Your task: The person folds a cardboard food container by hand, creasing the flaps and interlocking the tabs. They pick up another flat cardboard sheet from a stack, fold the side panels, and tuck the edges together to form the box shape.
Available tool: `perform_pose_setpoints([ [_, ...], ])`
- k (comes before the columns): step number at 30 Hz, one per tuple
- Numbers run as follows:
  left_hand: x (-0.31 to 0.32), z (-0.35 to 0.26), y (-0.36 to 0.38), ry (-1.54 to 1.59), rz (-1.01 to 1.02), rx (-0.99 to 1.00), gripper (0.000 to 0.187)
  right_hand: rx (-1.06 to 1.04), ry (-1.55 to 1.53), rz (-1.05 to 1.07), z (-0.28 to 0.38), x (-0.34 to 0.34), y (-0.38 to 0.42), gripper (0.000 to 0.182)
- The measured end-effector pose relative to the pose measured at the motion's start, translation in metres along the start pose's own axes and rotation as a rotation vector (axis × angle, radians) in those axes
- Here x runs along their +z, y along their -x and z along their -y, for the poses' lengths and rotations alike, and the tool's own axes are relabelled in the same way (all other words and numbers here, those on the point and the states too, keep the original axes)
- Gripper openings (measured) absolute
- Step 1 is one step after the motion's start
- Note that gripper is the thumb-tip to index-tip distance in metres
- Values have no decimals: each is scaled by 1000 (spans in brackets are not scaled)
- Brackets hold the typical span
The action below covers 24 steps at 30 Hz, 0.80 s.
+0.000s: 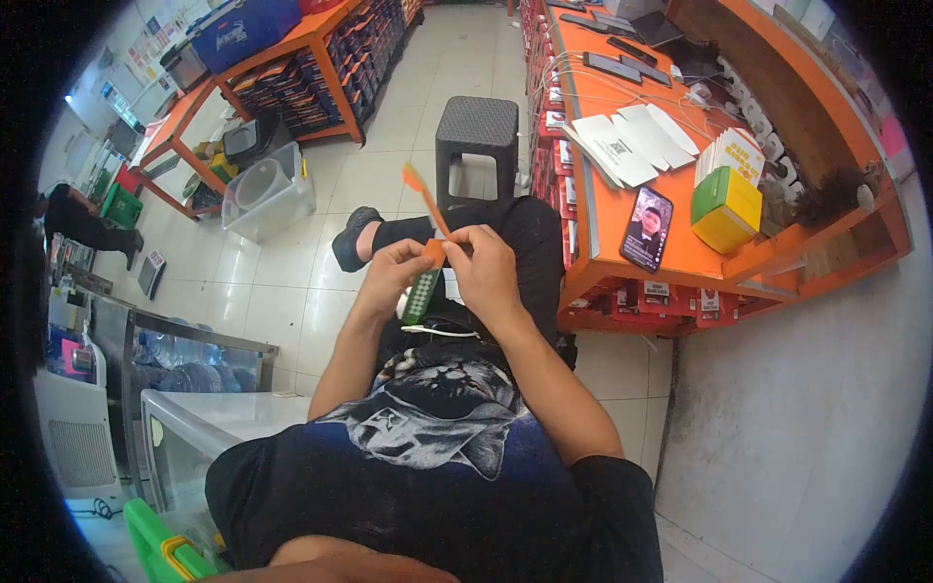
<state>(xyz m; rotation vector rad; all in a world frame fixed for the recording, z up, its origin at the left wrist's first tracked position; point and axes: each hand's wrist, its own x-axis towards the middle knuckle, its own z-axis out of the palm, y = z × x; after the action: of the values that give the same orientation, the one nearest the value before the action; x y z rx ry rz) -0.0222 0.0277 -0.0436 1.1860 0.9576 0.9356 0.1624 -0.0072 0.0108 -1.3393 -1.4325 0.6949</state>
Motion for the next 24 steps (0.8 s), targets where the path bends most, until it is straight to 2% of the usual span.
perform_pose_setpoints([
  [3, -3, -4, -1, 82, -35, 10, 11, -73, -11, 45, -1, 1, 0, 14],
  [5, -3, -15, 1, 247, -18, 41, 13, -231, -32, 84, -4, 5, -1, 12],
  [8, -5, -28, 6, 251, -9, 31, 15, -265, 9, 71, 1, 8, -3, 10],
  [12, -8, -33, 9, 313, 80, 4, 14, -170, -116, 60, 8, 9, -4, 10],
  [15, -2, -31, 6, 314, 44, 60, 14, -213, -44, 47, 5, 11, -5, 9],
  [20, 0, -28, 6, 372, 40, 37, 13, -137, -223, 84, 0, 15, -7, 9],
  [24, 2, -38, 11, 460, 26, 24, 14, -198, -116, 108, 7, 11, -4, 9],
])
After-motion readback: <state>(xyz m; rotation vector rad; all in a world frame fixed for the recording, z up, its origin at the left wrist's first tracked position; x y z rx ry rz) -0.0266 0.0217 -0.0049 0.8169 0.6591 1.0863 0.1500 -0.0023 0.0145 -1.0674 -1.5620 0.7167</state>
